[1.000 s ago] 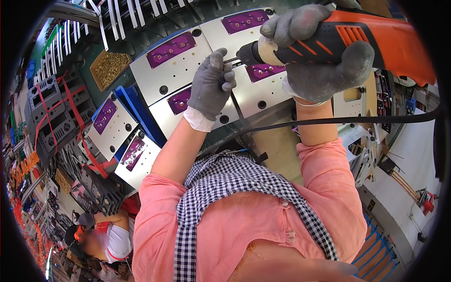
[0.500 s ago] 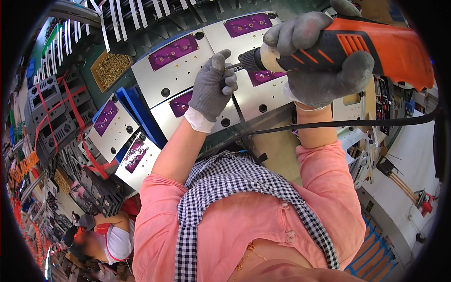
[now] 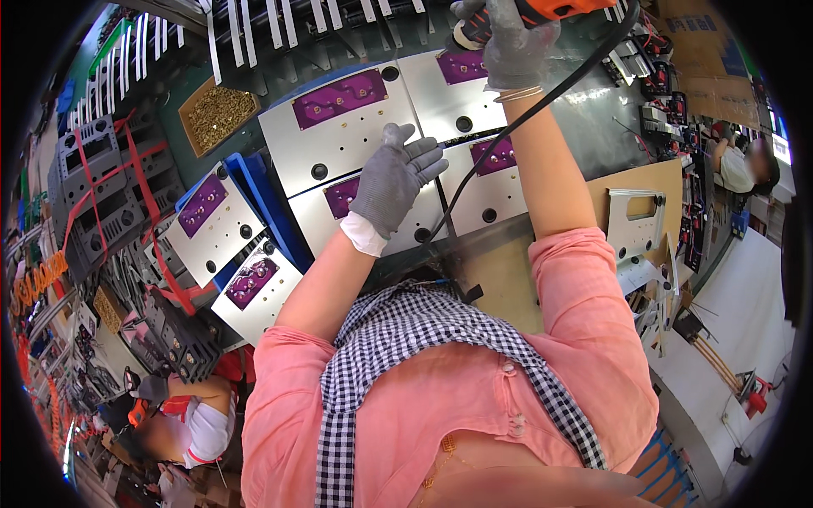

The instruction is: Assemble metal chassis components and electronics for industrial solar inverters at a production station.

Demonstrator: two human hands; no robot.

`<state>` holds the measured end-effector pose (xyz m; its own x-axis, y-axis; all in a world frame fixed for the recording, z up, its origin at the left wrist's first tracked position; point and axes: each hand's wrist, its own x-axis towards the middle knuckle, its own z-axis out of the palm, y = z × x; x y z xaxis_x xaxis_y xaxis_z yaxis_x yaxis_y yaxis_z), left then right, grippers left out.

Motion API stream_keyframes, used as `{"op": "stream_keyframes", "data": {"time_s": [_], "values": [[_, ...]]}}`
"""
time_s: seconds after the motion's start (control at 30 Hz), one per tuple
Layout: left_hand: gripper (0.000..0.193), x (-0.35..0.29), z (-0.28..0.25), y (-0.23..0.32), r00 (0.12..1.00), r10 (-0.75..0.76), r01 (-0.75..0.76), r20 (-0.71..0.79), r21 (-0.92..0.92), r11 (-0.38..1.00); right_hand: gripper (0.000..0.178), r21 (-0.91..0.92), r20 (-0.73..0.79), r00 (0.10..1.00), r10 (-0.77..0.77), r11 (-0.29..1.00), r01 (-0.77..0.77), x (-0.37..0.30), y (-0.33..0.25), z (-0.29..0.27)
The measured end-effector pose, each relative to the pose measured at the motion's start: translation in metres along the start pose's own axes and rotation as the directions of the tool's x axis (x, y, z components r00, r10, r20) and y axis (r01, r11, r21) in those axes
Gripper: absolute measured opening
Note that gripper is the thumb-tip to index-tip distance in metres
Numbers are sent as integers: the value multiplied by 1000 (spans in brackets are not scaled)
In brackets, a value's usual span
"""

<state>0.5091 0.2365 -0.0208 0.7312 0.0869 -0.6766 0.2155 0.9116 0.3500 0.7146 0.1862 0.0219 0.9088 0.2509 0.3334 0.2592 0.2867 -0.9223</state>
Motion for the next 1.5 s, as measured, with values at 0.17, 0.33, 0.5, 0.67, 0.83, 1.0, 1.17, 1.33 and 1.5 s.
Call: {"op": "stream_keyframes", "data": {"time_s": [0.17, 0.33, 0.5, 0.67, 0.83, 1.0, 1.17, 1.33, 1.5], "values": [[76, 0, -3, 2, 999, -32, 32, -12, 10, 999, 40, 1, 3, 1000, 15, 1000, -15, -5, 7, 3], [73, -1, -6, 0, 999, -33, 33, -12, 27, 999, 42, 24, 47, 998, 38, 999, -39, -15, 3, -1], [73, 1, -12, -5, 999, -31, 31, 8, 27, 999, 40, 34, 79, 995, -57, 998, 55, -19, 9, -3], [73, -2, -12, -6, 1000, -7, 6, 22, 62, 998, 32, -59, -2, 1000, -20, 998, 19, -11, 10, -2], [66, -13, -7, -6, 1000, -15, 14, 16, 104, 994, 25, -100, -28, 999, -15, 995, 12, -6, 14, 1], [43, -68, -42, -17, 935, 348, -326, 62, 534, 780, 29, -75, 7, 998, -64, 995, 64, -1, 25, 1], [50, -171, -151, -7, 569, 728, -267, 381, 924, -274, 34, -306, 63, 992, -107, 944, 121, 7, 30, 7], [94, -236, -243, -16, 698, 604, 117, 383, 772, -625, 54, -385, 117, 977, -181, 898, 212, -7, 23, 16], [44, -235, -259, -1, 634, 483, 92, 604, 561, -823, 101, -255, 192, 967, 170, 960, -119, -47, -47, 14]]}}
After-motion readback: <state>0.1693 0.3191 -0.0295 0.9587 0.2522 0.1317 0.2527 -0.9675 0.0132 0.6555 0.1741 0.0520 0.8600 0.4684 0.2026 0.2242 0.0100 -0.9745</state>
